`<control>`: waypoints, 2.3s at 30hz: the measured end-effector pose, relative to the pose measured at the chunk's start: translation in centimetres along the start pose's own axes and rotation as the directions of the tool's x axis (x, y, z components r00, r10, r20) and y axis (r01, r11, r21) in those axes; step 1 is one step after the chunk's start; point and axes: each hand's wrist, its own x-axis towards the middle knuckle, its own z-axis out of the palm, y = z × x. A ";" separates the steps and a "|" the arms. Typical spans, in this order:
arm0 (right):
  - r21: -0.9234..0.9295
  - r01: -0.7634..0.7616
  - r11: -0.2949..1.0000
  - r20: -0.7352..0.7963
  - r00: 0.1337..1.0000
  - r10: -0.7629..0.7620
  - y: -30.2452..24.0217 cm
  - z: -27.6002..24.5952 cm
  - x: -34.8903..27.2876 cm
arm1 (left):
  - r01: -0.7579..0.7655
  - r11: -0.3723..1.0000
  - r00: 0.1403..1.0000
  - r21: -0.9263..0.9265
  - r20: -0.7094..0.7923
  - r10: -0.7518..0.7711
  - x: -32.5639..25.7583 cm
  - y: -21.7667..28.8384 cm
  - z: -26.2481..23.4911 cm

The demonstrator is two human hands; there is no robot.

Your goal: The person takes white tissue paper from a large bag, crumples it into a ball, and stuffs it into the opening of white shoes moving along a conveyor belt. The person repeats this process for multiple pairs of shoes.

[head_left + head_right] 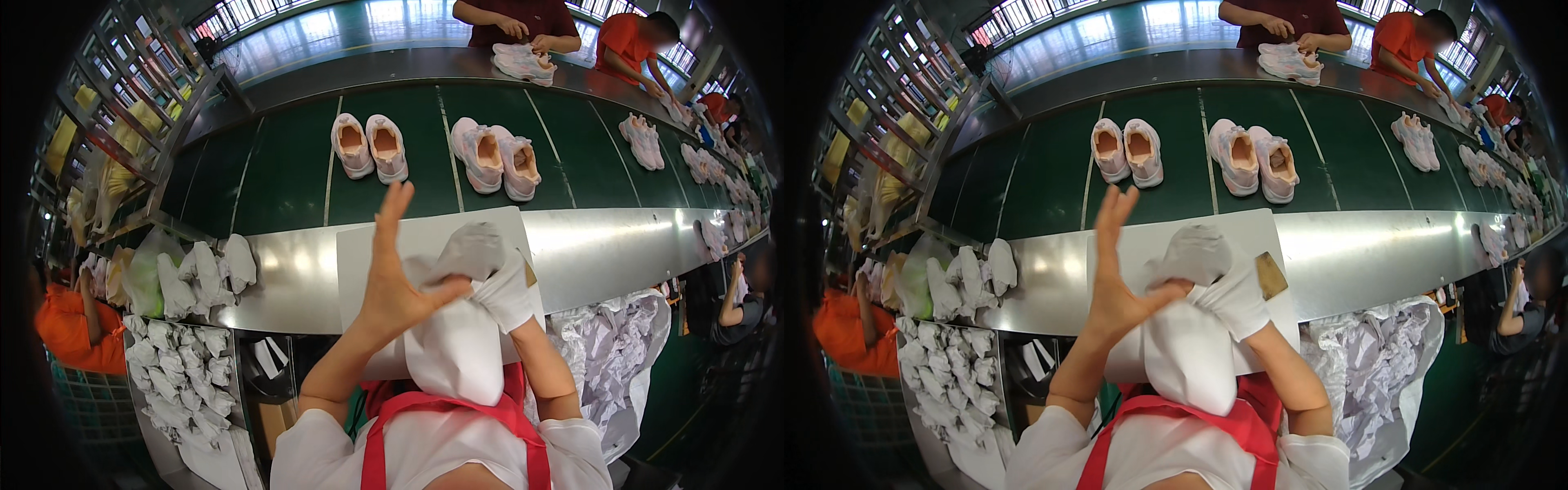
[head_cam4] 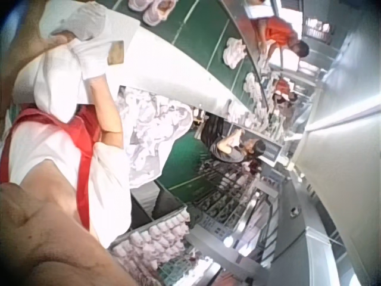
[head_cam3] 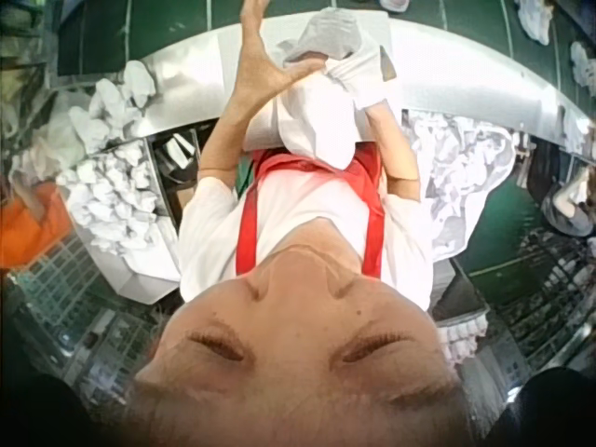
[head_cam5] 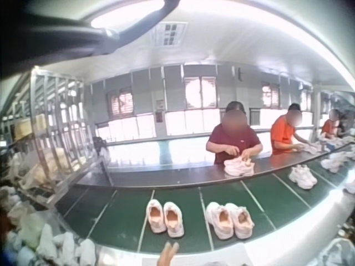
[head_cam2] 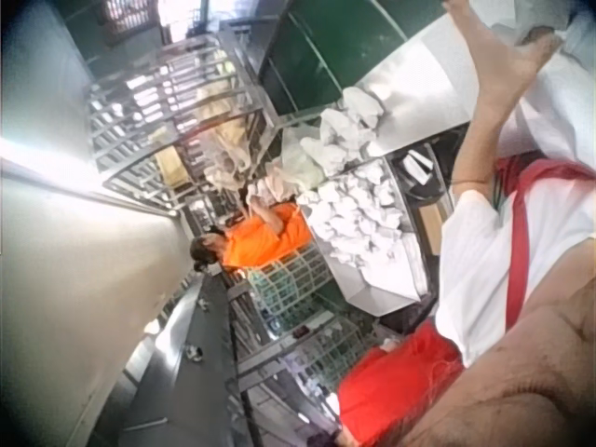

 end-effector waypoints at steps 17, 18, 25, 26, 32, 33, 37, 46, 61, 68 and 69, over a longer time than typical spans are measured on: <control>-0.413 -0.235 0.880 -0.289 0.950 0.119 2.2 -3.0 -3.8 | 0.193 0.973 0.963 0.123 0.166 -0.212 -3.1 -6.3 2.5; -0.376 -0.098 0.921 -0.204 0.979 0.020 1.4 -3.2 -3.8 | 0.387 0.902 0.914 -0.191 0.205 -0.349 -4.0 -8.6 2.2; -0.286 0.731 0.620 0.451 0.673 -0.586 -3.9 0.9 -0.7 | 0.771 -0.137 0.501 -0.622 0.725 -0.473 0.0 -5.6 2.3; -0.296 0.734 0.611 0.425 0.674 -0.604 -3.4 1.3 -1.0 | 0.770 -0.155 0.484 -0.620 0.724 -0.492 0.2 -5.5 2.9; -0.263 0.142 0.954 0.187 0.978 -0.094 -2.1 -0.2 -1.1 | 0.573 0.614 0.817 -0.543 0.438 -0.375 -1.3 -9.2 5.0; -0.252 0.035 0.967 0.091 0.996 -0.012 -2.1 -0.3 -1.2 | 0.430 0.763 0.882 -0.483 0.404 -0.242 -1.6 -9.0 5.2; -0.083 -0.287 0.954 -0.012 0.958 0.287 -1.0 -0.8 -0.7 | 0.677 0.073 0.733 -0.732 0.663 -0.152 -1.5 -6.5 3.3; -0.638 -0.118 0.761 -0.177 0.984 0.004 -0.8 0.0 0.5 | 0.366 0.799 0.928 -0.478 0.121 -0.353 1.3 -5.1 3.1; -0.032 -0.378 0.925 -0.053 0.925 0.376 1.6 -0.1 3.2 | 0.290 0.460 0.891 -0.840 0.061 -0.451 7.3 -7.4 5.5; -0.465 -0.402 0.789 -0.387 0.894 0.228 7.2 -5.2 1.9 | 0.372 0.384 0.902 -0.845 0.230 -0.365 13.9 -13.8 12.9; -0.512 -0.472 0.718 -0.425 0.865 0.266 8.0 -7.4 1.9 | 0.345 0.590 0.904 -0.730 0.087 -0.419 15.7 -16.2 15.3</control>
